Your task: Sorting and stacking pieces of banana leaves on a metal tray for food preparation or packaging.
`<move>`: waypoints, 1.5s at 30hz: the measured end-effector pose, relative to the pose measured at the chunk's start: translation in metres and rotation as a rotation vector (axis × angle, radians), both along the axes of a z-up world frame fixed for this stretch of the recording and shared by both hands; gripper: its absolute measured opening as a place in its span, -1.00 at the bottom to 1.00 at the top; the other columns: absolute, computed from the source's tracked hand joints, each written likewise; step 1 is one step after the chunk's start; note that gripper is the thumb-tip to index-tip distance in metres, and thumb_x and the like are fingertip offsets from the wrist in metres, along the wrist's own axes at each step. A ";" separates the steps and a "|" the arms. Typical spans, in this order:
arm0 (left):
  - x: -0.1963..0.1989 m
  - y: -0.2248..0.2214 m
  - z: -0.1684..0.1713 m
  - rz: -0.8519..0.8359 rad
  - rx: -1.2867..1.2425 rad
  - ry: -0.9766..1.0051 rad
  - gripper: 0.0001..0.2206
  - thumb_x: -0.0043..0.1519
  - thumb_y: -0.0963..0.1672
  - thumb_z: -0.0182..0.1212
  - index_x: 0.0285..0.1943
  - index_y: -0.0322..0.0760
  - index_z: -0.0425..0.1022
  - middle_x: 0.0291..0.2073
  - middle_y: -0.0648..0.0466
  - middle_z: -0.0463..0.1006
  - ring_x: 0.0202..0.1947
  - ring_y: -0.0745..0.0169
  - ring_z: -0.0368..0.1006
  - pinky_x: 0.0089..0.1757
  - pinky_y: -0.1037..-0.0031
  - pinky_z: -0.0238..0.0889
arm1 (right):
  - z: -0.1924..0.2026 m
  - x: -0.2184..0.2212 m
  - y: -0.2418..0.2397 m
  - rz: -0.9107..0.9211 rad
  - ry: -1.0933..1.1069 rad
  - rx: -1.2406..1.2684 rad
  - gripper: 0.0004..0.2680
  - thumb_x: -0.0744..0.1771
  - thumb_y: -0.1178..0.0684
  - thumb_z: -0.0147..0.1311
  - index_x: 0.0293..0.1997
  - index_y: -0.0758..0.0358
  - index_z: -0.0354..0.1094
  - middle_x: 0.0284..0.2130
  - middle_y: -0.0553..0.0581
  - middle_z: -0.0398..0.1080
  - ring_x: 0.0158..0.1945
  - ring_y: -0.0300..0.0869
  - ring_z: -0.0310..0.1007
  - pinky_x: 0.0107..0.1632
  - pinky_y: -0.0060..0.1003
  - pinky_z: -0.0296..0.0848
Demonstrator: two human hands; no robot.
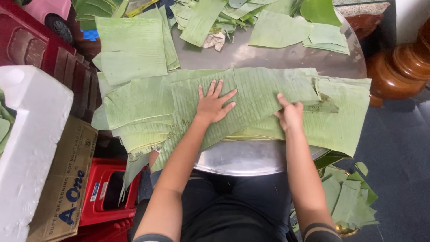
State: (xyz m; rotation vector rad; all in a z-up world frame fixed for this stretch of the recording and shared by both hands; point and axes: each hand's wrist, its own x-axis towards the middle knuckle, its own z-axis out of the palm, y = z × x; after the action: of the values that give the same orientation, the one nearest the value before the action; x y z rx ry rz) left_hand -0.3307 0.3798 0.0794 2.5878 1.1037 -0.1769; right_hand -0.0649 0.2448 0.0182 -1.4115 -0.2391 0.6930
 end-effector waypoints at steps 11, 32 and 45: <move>0.017 0.023 -0.003 0.014 0.008 -0.005 -0.49 0.35 0.28 -0.51 0.55 0.69 -0.15 0.63 0.14 -0.31 0.60 0.01 -0.53 0.34 -0.33 -0.72 | -0.087 0.060 -0.045 -0.359 -0.151 0.315 -0.76 0.35 0.21 0.32 0.05 0.51 0.36 -0.17 0.32 0.51 -0.18 0.03 0.65 -0.21 0.11 0.69; -0.008 0.053 -0.015 -0.184 0.256 -0.565 -0.56 0.39 0.06 0.00 0.35 -0.18 0.39 0.43 -0.30 0.13 0.49 -0.31 -0.09 0.21 -0.48 -0.18 | 0.101 0.014 -0.110 -0.302 -0.393 0.563 -0.65 0.36 -0.05 0.23 0.18 0.37 0.29 0.09 0.24 0.40 0.20 0.09 0.43 0.28 0.11 0.52; -0.081 0.015 -0.019 0.043 0.013 -0.123 -0.37 0.37 0.29 -0.25 0.62 0.35 -0.09 0.61 -0.09 -0.27 0.59 -0.09 -0.48 0.33 -0.37 -0.65 | -0.004 -0.280 -0.054 0.666 -1.749 0.106 -0.58 0.30 -0.10 0.16 0.33 0.04 0.32 0.20 0.26 0.29 0.19 0.27 0.31 -0.07 0.04 0.29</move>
State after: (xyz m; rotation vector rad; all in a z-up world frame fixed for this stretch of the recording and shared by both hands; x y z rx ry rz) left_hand -0.4115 0.3949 0.0601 2.5457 1.1179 -0.0010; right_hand -0.3453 0.1906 0.0147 -1.4696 -2.1134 -0.2607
